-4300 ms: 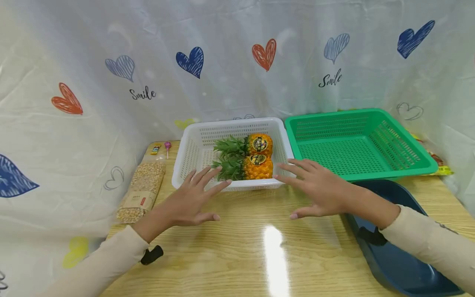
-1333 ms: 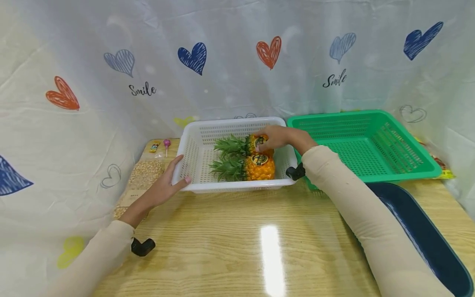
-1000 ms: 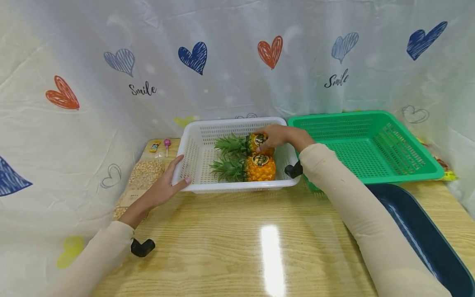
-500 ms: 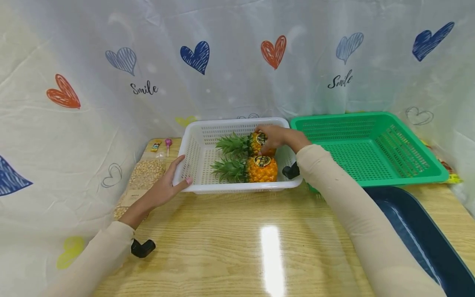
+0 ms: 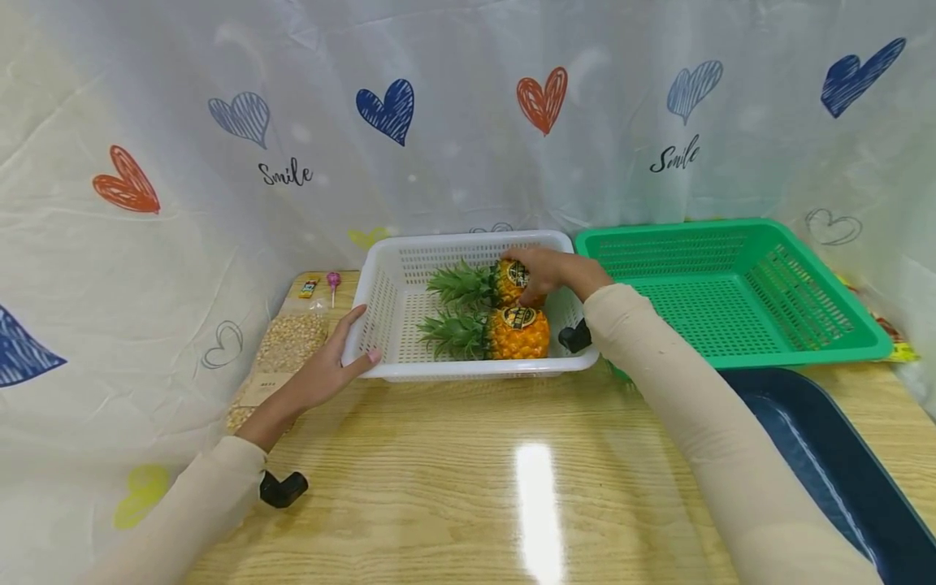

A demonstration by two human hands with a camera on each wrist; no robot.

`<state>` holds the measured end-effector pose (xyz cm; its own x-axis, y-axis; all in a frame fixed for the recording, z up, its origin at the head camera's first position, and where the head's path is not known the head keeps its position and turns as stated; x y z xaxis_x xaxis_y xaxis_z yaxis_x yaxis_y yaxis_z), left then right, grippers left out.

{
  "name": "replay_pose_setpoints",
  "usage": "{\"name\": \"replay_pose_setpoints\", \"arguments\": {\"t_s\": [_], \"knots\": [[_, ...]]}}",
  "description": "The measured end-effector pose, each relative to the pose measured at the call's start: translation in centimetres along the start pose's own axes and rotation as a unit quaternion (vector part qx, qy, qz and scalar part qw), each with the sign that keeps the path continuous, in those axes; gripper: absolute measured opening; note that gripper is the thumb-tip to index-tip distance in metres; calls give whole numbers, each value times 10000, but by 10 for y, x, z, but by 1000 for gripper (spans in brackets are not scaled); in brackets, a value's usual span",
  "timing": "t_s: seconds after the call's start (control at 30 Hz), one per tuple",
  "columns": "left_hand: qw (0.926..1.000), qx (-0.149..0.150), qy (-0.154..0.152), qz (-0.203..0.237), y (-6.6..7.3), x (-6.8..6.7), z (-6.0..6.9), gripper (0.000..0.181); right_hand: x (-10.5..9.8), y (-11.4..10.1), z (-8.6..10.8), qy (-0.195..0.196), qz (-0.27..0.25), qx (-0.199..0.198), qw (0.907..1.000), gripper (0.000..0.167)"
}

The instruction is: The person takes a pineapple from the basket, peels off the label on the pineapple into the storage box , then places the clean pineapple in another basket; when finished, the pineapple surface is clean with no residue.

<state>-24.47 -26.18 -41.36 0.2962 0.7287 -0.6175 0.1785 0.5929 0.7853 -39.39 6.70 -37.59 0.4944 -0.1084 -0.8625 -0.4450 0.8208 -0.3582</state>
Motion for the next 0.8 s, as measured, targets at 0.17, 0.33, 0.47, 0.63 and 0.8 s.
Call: {"name": "replay_pose_setpoints", "arguments": {"t_s": [0.17, 0.33, 0.47, 0.63, 0.8], "knots": [[10000, -11, -23, 17, 0, 0, 1, 83, -1, -1, -1, -68, 200, -110, 9997, 91], [10000, -37, -20, -9, 0, 0, 2, 83, -1, -1, 0, -23, 190, -156, 9997, 90], [10000, -63, -19, -23, 1, 1, 2, 83, 0, 0, 1, 57, 83, -101, 9999, 89], [10000, -36, 0, 2, 0, 1, 2, 83, -2, 0, 2, 201, 78, -182, 9996, 89], [10000, 62, 39, 67, 0, 1, 1, 82, -7, 0, 3, 365, 195, -386, 9984, 91]]}}
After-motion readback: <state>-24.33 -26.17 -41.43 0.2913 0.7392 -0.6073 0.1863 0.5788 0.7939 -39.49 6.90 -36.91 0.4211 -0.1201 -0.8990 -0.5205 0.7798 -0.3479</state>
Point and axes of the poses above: each hand's wrist, its own z-axis away from the middle knuckle, its own x-axis out of the palm, y = z × x, the point moved 5 cm from there along -z, towards the middle knuckle
